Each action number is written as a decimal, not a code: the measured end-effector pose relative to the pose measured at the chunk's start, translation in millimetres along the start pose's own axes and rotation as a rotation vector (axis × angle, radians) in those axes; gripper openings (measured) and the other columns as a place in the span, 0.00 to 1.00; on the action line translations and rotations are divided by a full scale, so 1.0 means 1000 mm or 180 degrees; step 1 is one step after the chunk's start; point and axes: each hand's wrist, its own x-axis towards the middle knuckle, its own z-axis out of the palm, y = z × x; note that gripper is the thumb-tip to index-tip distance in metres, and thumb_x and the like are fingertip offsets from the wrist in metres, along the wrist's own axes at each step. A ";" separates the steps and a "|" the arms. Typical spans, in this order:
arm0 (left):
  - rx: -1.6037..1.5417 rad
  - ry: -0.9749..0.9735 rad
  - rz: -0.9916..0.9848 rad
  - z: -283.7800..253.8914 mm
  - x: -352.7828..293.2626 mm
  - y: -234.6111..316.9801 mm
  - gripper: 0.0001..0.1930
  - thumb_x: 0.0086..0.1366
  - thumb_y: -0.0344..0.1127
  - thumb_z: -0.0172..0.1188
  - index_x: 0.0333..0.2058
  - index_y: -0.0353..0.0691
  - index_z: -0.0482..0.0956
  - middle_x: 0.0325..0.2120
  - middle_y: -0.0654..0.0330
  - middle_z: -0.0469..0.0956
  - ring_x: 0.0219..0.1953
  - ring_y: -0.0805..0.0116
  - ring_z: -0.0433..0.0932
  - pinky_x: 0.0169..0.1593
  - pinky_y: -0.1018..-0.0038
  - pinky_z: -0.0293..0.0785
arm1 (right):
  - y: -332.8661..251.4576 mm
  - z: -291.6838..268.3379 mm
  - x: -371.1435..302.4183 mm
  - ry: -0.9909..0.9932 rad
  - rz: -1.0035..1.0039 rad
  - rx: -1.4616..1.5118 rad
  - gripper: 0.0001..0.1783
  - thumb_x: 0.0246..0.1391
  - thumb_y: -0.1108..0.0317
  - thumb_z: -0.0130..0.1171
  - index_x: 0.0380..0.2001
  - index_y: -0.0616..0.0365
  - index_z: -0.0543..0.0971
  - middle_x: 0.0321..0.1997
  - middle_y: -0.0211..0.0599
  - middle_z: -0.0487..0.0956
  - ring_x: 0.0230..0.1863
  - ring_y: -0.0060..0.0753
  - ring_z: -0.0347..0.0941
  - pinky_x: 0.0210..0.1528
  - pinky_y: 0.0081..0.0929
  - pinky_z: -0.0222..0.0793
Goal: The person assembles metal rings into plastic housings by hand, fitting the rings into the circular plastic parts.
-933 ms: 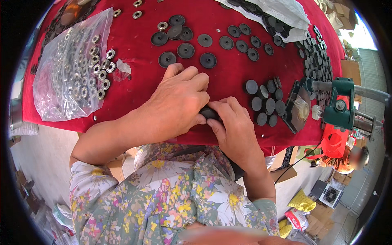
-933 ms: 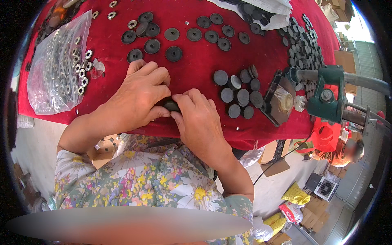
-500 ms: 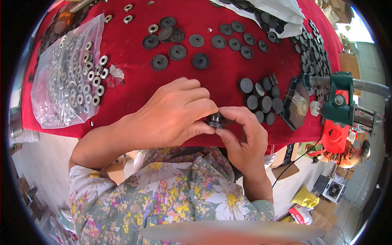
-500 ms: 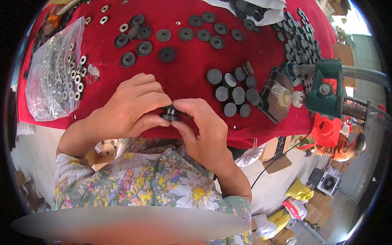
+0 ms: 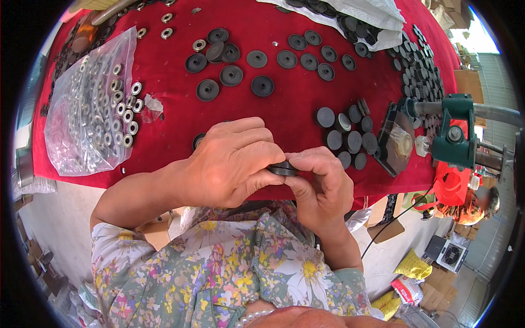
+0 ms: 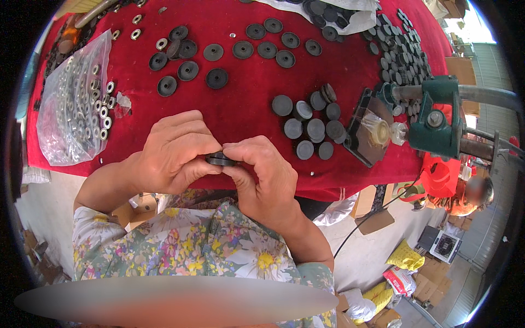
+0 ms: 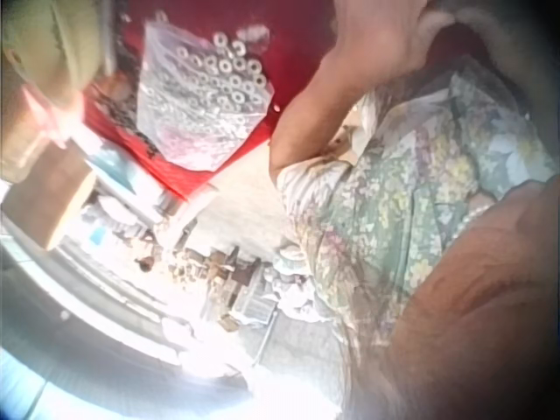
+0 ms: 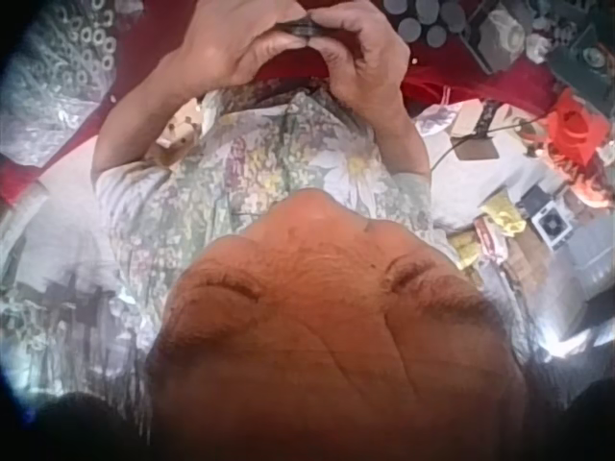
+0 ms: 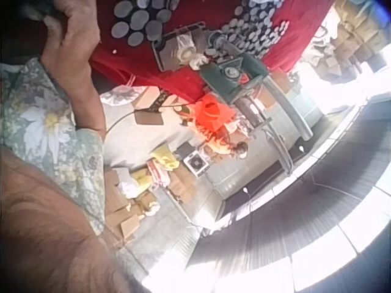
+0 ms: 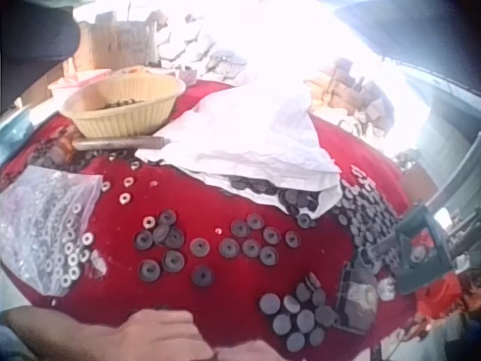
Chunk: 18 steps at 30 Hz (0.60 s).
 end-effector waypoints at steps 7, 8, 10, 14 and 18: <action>-0.0133 0.0166 -0.0095 0.000 0.002 0.004 0.14 0.57 0.37 0.70 0.33 0.33 0.77 0.21 0.55 0.74 0.20 0.58 0.71 0.24 0.66 0.66 | -0.001 0.002 0.002 0.0123 -0.0218 -0.0102 0.14 0.52 0.76 0.69 0.42 0.61 0.77 0.38 0.44 0.84 0.37 0.43 0.81 0.37 0.30 0.78; -0.0151 0.0226 -0.0127 0.001 0.001 0.004 0.14 0.61 0.39 0.69 0.32 0.33 0.78 0.21 0.56 0.75 0.20 0.59 0.71 0.24 0.67 0.65 | -0.001 0.003 0.002 0.0165 -0.0159 0.0001 0.14 0.52 0.76 0.69 0.42 0.61 0.77 0.38 0.44 0.84 0.37 0.42 0.81 0.37 0.30 0.78; -0.0167 0.0203 -0.0119 0.000 0.000 0.006 0.14 0.61 0.39 0.69 0.33 0.34 0.78 0.21 0.56 0.75 0.20 0.59 0.71 0.24 0.67 0.65 | 0.000 0.003 0.001 0.0221 -0.0136 0.0085 0.14 0.52 0.76 0.69 0.42 0.61 0.78 0.38 0.44 0.84 0.37 0.42 0.82 0.37 0.31 0.78; -0.0219 0.0046 -0.0257 0.001 0.000 0.001 0.15 0.59 0.40 0.71 0.35 0.35 0.78 0.23 0.57 0.75 0.23 0.59 0.73 0.27 0.66 0.67 | 0.002 -0.001 -0.001 0.0102 0.0118 0.0234 0.15 0.53 0.76 0.68 0.43 0.62 0.78 0.40 0.45 0.83 0.38 0.41 0.82 0.40 0.31 0.78; -0.0152 -0.0462 -0.0589 0.001 0.002 0.001 0.23 0.51 0.45 0.75 0.39 0.36 0.78 0.27 0.56 0.75 0.30 0.55 0.74 0.32 0.64 0.70 | -0.010 -0.028 0.004 -0.0041 0.0385 -0.0653 0.15 0.52 0.77 0.67 0.44 0.62 0.79 0.40 0.44 0.82 0.40 0.43 0.81 0.42 0.33 0.76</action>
